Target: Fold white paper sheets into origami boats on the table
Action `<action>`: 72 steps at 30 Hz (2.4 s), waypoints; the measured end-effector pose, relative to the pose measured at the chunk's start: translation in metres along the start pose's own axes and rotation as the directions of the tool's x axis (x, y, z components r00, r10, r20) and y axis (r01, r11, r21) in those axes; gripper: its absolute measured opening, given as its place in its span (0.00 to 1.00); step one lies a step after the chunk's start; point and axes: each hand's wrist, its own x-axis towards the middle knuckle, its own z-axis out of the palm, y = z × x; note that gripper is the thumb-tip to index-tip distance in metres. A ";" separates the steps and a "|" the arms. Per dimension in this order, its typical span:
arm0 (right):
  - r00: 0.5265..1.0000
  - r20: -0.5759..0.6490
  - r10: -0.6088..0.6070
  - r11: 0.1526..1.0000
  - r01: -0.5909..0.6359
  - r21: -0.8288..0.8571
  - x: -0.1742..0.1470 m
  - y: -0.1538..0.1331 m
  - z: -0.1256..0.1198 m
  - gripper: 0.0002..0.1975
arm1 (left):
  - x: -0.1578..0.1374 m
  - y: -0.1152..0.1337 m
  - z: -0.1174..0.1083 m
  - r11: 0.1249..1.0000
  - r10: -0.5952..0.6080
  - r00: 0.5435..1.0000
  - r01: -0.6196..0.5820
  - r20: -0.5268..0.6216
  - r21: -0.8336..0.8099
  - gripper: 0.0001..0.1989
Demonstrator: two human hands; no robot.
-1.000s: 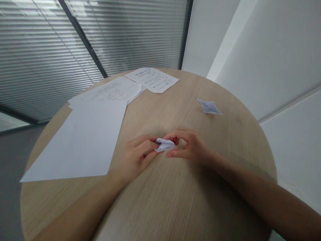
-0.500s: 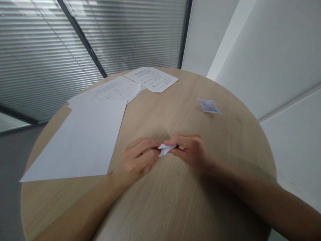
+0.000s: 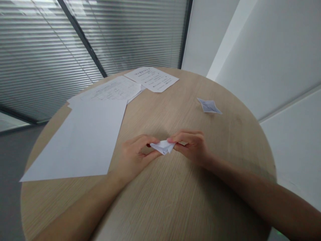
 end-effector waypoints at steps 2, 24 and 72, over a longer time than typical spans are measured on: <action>1.000 -0.007 0.021 0.999 -0.021 0.028 0.000 0.001 0.000 0.07 | 0.000 0.000 0.000 0.999 -0.006 1.000 0.005 -0.017 -0.053 0.07; 0.966 -0.161 0.203 0.965 -0.170 0.199 -0.005 -0.006 0.013 0.07 | -0.002 0.008 0.008 0.920 -0.262 0.963 0.271 0.070 -0.282 0.15; 0.896 0.408 0.176 0.967 -0.080 -0.242 0.011 0.015 -0.006 0.08 | 0.006 -0.022 0.009 0.993 0.108 0.961 -0.115 0.254 0.013 0.19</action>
